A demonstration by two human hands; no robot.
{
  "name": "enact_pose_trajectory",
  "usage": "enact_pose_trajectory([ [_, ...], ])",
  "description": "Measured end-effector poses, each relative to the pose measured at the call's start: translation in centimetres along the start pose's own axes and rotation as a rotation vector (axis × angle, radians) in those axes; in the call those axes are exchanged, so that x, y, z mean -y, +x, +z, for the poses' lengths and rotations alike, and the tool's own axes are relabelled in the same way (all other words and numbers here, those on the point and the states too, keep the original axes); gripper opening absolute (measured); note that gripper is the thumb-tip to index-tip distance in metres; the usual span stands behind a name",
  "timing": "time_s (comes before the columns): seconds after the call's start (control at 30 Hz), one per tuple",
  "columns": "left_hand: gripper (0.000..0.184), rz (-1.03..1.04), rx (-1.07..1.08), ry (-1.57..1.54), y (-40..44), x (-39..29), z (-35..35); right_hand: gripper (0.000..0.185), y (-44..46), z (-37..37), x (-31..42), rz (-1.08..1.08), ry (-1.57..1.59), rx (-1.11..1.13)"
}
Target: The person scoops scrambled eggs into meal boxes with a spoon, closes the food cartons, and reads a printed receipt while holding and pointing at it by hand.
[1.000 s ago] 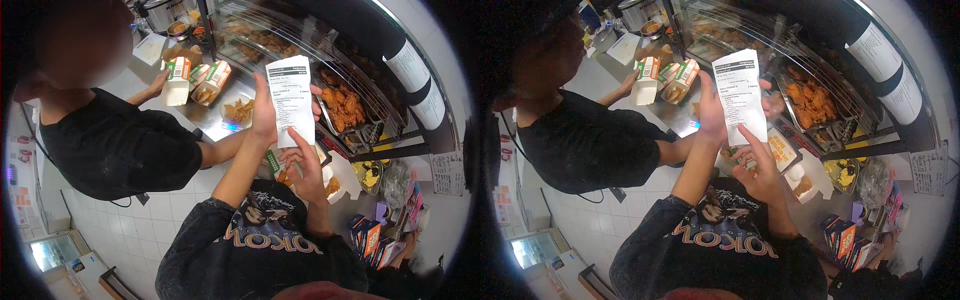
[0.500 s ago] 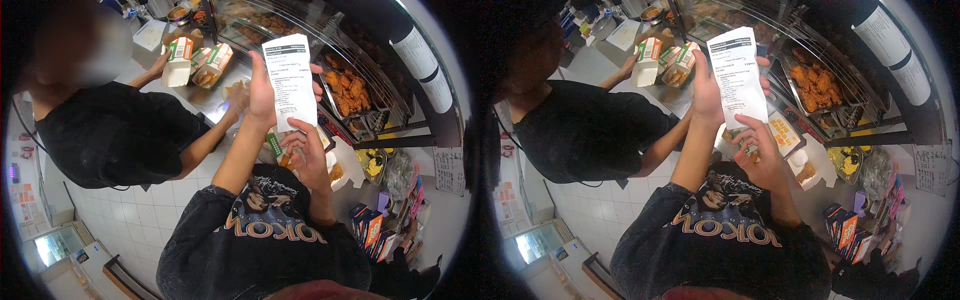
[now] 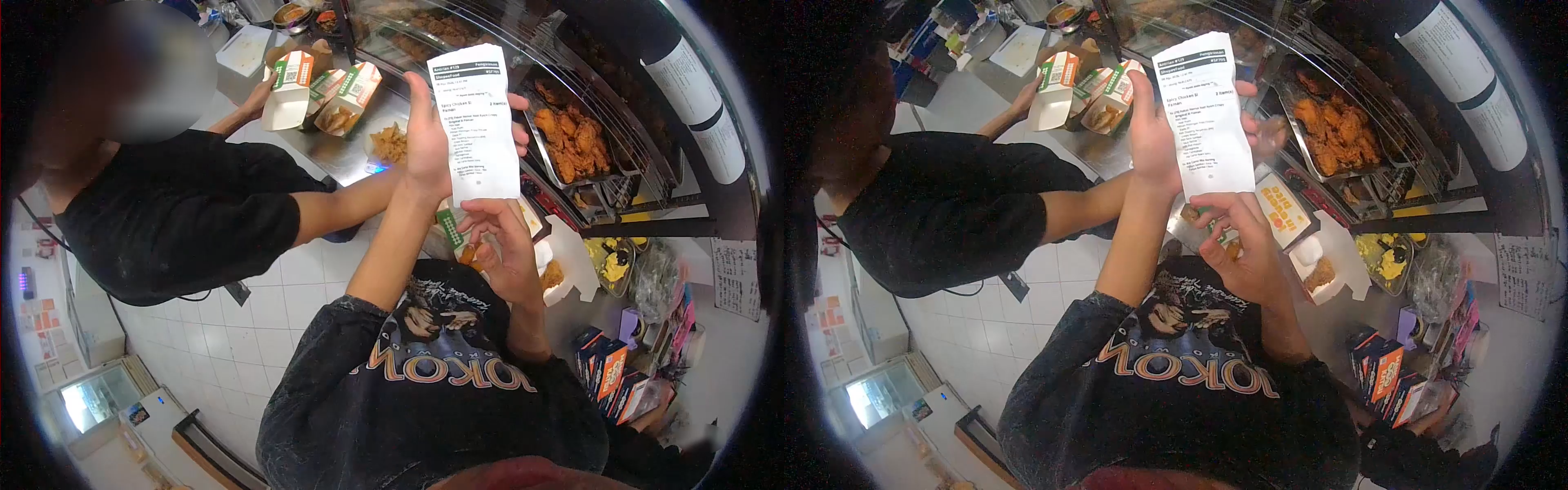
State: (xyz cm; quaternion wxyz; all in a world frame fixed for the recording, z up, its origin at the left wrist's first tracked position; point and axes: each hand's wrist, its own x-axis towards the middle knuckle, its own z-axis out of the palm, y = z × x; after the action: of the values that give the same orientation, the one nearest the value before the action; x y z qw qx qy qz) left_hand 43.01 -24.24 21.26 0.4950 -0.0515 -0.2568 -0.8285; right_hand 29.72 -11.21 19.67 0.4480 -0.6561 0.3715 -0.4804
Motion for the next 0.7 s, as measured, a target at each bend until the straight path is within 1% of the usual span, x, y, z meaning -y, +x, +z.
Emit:
enact_pose_trajectory([
  [0.23, 0.105, -0.013, -0.013, -0.031, 0.44, 0.13, -0.13, 0.050, 0.30, -0.32, 0.22, 0.008, -0.008, 0.006],
  [0.33, 0.104, -0.041, -0.022, 0.051, 0.39, 0.21, -0.46, 0.048, 0.33, -0.50, 0.29, 0.008, -0.042, 0.028],
  [0.43, 0.104, -0.019, -0.020, 0.016, 0.36, 0.10, -0.05, 0.046, 0.37, -0.46, 0.39, 0.010, -0.033, 0.029],
  [0.7, 0.103, -0.025, 0.005, 0.034, 0.38, 0.12, -0.11, 0.048, 0.20, -0.55, 0.55, 0.019, -0.038, 0.029],
])
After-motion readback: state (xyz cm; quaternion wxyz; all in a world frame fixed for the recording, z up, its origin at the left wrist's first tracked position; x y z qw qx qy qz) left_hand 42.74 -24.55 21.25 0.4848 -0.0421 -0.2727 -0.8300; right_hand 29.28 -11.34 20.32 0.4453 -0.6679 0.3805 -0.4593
